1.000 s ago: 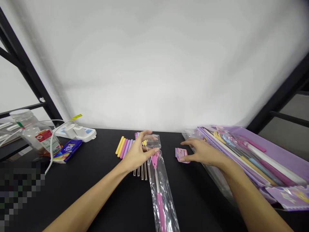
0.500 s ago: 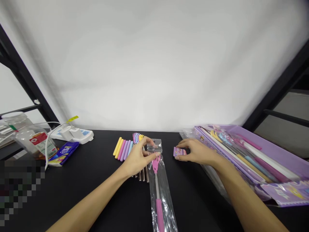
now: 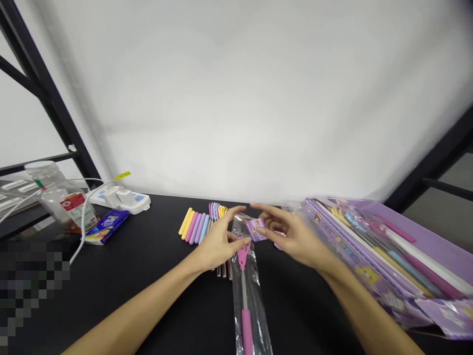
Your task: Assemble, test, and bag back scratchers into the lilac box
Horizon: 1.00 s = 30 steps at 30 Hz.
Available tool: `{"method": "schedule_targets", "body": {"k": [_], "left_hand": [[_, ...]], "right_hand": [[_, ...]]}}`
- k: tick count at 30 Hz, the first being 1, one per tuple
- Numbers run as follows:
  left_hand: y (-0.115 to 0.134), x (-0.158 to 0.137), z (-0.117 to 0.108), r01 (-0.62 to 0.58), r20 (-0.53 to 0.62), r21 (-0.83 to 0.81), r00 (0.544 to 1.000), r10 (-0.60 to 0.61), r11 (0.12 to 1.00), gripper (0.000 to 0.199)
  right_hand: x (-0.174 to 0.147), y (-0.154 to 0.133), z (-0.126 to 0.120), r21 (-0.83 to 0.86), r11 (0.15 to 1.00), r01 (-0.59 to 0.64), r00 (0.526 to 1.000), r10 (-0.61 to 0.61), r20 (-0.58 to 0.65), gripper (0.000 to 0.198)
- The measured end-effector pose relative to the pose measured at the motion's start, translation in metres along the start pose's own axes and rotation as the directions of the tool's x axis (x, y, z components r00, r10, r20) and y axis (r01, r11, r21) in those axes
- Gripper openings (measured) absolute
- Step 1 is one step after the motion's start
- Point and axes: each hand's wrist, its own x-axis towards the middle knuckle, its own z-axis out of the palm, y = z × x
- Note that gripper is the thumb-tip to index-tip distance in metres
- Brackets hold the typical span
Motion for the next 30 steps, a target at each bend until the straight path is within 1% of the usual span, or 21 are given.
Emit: {"method": "schedule_targets", "body": {"k": [2,5,7,9,11,14,16,18,20,23,27,30], "left_hand": [[0.000,-0.001,0.000,0.001,0.002,0.020,1.000,-0.001,1.000,0.068],[0.002,-0.003,0.001,-0.007,0.027,0.050,1.000,0.006,0.999,0.072],[0.005,-0.005,0.001,-0.023,0.064,0.040,0.998,0.021,0.999,0.073],[0.008,-0.006,0.002,-0.045,0.108,0.021,0.993,0.043,0.999,0.073],[0.009,-0.006,0.003,-0.072,0.136,0.016,0.988,0.069,0.997,0.074],[0.008,-0.006,0.003,-0.096,0.150,0.008,0.984,0.094,0.995,0.075],[0.006,-0.006,0.002,-0.091,0.151,0.004,0.985,0.090,0.996,0.076],[0.005,-0.006,0.002,-0.074,0.141,0.021,0.987,0.070,0.997,0.078],[0.005,-0.007,0.002,-0.054,0.125,0.044,0.991,0.048,0.998,0.080],[0.007,-0.007,0.002,-0.043,0.111,0.037,0.993,0.039,0.998,0.082],[0.011,-0.008,0.002,-0.031,0.103,0.034,0.994,0.027,0.999,0.083],[0.011,-0.008,0.002,-0.018,0.100,0.012,0.995,0.017,1.000,0.084]], "right_hand": [[0.000,0.002,0.007,-0.081,0.996,0.049,0.995,-0.056,-0.082,0.022],[0.001,0.005,0.012,-0.220,0.968,0.121,0.963,-0.168,-0.209,0.006],[0.002,0.005,0.013,-0.272,0.949,0.161,0.943,-0.229,-0.240,0.007],[0.002,0.004,0.012,-0.265,0.948,0.178,0.935,-0.247,-0.253,0.009],[0.002,0.003,0.011,-0.215,0.964,0.154,0.948,-0.205,-0.242,0.012],[0.002,0.001,0.009,-0.131,0.989,0.074,0.981,-0.096,-0.169,0.014],[0.001,0.000,0.008,-0.082,0.996,0.033,0.988,-0.045,-0.149,0.014],[0.001,0.001,0.008,-0.041,0.999,0.010,0.986,-0.017,-0.166,0.015],[0.002,0.004,0.009,-0.035,0.999,-0.005,0.982,-0.002,-0.188,0.014],[0.003,0.007,0.012,-0.045,0.999,-0.010,0.982,0.001,-0.188,0.012],[0.003,0.006,0.013,0.015,1.000,0.005,0.983,-0.003,-0.183,0.021],[0.002,0.004,0.010,0.009,1.000,0.022,0.986,-0.020,-0.167,0.014]]}}
